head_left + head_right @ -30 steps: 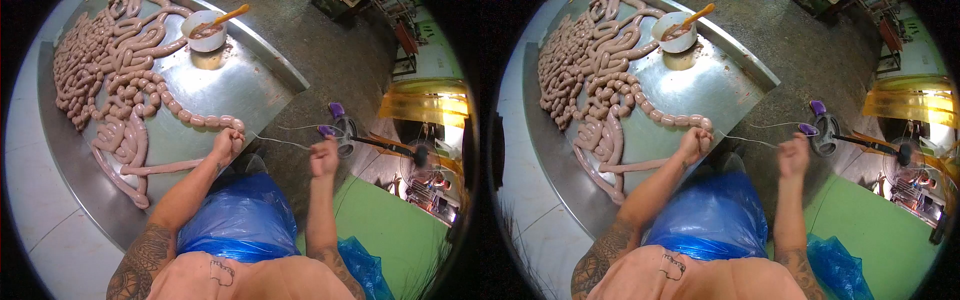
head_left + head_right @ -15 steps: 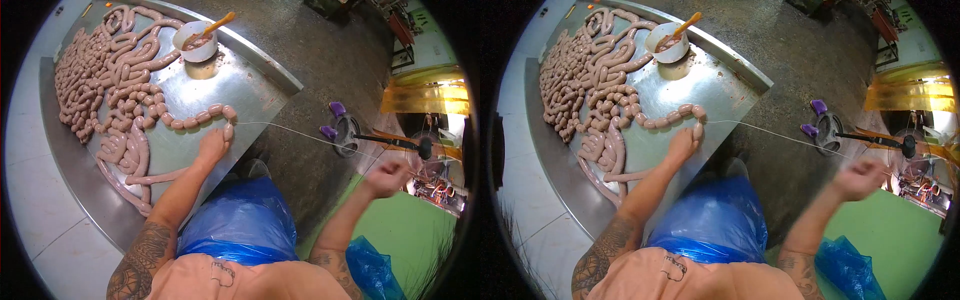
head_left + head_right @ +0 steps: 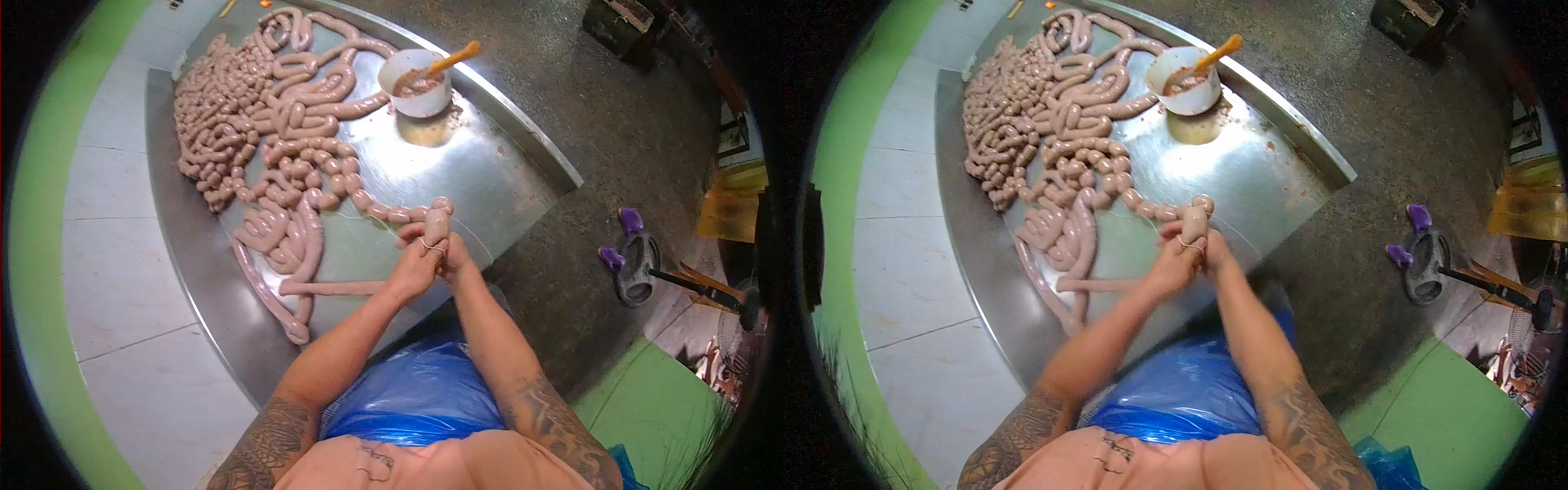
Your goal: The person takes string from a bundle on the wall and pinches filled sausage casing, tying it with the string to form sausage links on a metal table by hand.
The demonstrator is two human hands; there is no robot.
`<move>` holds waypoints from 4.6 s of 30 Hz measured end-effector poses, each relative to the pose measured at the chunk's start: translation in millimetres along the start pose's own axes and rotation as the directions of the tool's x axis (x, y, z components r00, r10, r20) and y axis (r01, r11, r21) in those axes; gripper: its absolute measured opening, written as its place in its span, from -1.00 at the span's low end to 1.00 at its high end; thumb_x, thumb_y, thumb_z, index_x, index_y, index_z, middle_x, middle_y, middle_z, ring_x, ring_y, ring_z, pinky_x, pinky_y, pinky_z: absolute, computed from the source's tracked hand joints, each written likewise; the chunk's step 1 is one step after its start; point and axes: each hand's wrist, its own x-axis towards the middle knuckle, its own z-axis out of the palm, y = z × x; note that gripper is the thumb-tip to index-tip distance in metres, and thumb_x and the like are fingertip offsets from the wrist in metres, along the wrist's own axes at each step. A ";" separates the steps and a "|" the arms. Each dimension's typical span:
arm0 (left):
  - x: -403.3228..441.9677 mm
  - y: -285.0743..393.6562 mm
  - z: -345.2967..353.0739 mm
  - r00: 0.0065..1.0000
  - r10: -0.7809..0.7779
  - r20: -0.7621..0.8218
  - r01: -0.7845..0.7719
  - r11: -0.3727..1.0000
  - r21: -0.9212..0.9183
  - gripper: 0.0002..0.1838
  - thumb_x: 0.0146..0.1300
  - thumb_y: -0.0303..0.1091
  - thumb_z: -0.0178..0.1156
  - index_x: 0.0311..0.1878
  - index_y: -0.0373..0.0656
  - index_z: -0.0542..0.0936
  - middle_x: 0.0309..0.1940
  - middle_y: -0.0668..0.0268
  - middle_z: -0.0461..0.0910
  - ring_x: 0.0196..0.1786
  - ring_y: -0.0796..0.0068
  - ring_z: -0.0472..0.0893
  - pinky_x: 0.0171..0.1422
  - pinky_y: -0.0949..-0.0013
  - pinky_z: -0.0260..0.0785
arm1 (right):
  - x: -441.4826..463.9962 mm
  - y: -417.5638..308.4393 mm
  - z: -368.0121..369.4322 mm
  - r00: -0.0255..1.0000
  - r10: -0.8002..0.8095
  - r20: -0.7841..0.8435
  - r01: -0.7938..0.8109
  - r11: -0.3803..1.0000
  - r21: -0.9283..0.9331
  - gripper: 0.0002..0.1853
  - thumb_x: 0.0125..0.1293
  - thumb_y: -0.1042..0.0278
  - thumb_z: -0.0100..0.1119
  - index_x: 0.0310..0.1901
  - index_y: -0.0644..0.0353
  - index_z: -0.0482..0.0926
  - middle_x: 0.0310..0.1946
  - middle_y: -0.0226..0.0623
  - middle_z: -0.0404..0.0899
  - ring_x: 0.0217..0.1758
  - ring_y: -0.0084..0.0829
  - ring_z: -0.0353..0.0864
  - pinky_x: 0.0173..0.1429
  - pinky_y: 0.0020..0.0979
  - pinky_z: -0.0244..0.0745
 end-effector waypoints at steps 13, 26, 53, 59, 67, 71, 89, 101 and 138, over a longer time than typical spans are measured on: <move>67.0 -70.3 35.3 0.891 -0.316 0.326 0.453 0.577 -0.680 -0.81 0.23 -0.29 -0.02 -0.38 -0.18 0.50 -0.51 0.36 0.49 -0.52 0.56 0.39 -0.39 0.42 0.31 | -603.4 -345.9 62.3 -0.212 -0.924 0.319 -0.317 -0.244 -0.917 -0.76 0.49 0.44 -0.16 0.03 0.29 0.50 -0.09 -0.30 0.53 -0.08 -0.50 0.48 0.04 -0.42 0.41; -12.6 -58.8 38.0 0.999 0.045 0.018 -0.049 0.926 0.374 -0.72 0.33 -0.26 0.04 -0.06 -0.30 0.45 -0.13 -0.04 0.57 -0.03 -0.24 0.53 0.06 -0.02 0.38 | -128.5 -5.5 -24.5 0.853 -0.497 -0.160 0.084 0.432 -0.898 -0.64 0.23 0.26 0.12 0.02 0.22 0.61 -0.09 -0.23 0.63 -0.12 -0.32 0.59 0.06 -0.33 0.45; 64.6 -27.6 -70.4 0.701 0.575 -0.421 -0.011 0.599 0.800 -0.40 0.05 -0.35 0.19 0.22 -0.26 0.36 0.30 -0.08 0.26 0.37 -0.05 0.23 0.40 0.08 0.14 | -623.2 -148.7 15.5 0.046 -0.893 -0.448 -0.717 0.282 -0.637 -0.81 0.34 0.31 0.15 -0.31 0.27 0.58 -0.53 -0.46 0.41 -0.47 -0.56 0.34 -0.36 -0.45 0.29; 114.3 -22.6 -128.8 0.759 -0.183 -0.624 0.309 0.946 0.098 -0.52 0.13 -0.28 0.18 0.07 -0.38 0.44 0.00 -0.09 0.46 -0.01 0.06 0.53 0.07 0.07 0.41 | -647.5 -186.8 -27.6 0.251 -0.909 -0.332 -0.783 0.011 -0.622 -0.91 0.22 0.44 0.20 -0.34 0.29 0.59 -0.49 -0.33 0.54 -0.43 -0.48 0.47 -0.29 -0.41 0.41; 122.0 -26.6 -322.7 0.705 0.382 -0.597 -0.533 0.841 -0.091 -0.70 0.22 -0.21 0.19 -0.17 -0.28 0.51 -0.34 0.13 0.58 -0.34 0.29 0.60 -0.30 0.24 0.46 | -599.6 -273.3 35.0 0.464 -0.848 -0.258 -0.870 -0.379 -0.317 -0.91 0.18 0.52 0.17 -0.31 0.34 0.60 -0.40 -0.02 0.60 -0.29 -0.11 0.59 -0.08 -0.23 0.46; 30.5 -43.8 -306.0 0.985 -0.025 0.171 -0.127 0.564 0.816 -0.50 0.01 -0.21 0.36 0.03 -0.20 0.55 -0.16 0.11 0.65 -0.12 0.15 0.62 0.03 0.18 0.46 | -550.0 -322.8 32.4 0.573 -0.819 0.007 -0.757 -0.533 -0.378 -0.88 0.24 0.47 0.15 -0.26 0.33 0.59 -0.32 0.00 0.58 -0.21 -0.02 0.56 -0.04 -0.16 0.44; -23.0 -66.8 -78.1 0.914 0.170 -0.369 0.184 0.638 0.748 -0.41 0.19 0.02 0.21 0.15 -0.20 0.46 0.01 -0.02 0.52 0.07 -0.09 0.52 0.10 -0.08 0.40 | -301.4 -354.8 171.5 0.272 -0.848 0.455 0.853 -0.006 -0.522 -0.64 0.34 0.35 -0.01 0.12 0.26 0.52 0.40 -0.05 0.23 0.52 -0.09 0.05 0.57 0.02 -0.22; -17.9 -83.7 -33.8 0.893 -0.122 -0.433 0.134 0.991 -0.004 -0.68 0.33 -0.24 0.08 0.03 -0.26 0.43 -0.14 -0.13 0.56 -0.03 -0.21 0.55 0.04 -0.07 0.38 | 18.3 -13.5 -19.5 0.991 0.075 -0.109 -0.131 0.661 -0.739 -0.69 0.25 0.48 0.10 0.03 0.28 0.58 0.09 -0.09 0.55 0.03 -0.25 0.62 0.22 -0.28 0.46; -11.6 -77.6 -12.3 0.901 0.064 -0.428 -0.039 0.997 0.067 -0.69 0.34 -0.17 0.11 -0.19 -0.30 0.50 -0.24 -0.07 0.59 -0.10 -0.13 0.59 0.01 0.00 0.39 | 21.4 28.0 -21.5 0.918 0.248 -0.309 -0.361 0.845 -0.394 -0.56 0.26 0.35 0.10 0.17 0.28 0.49 0.03 -0.07 0.60 -0.18 -0.38 0.61 0.13 -0.31 0.50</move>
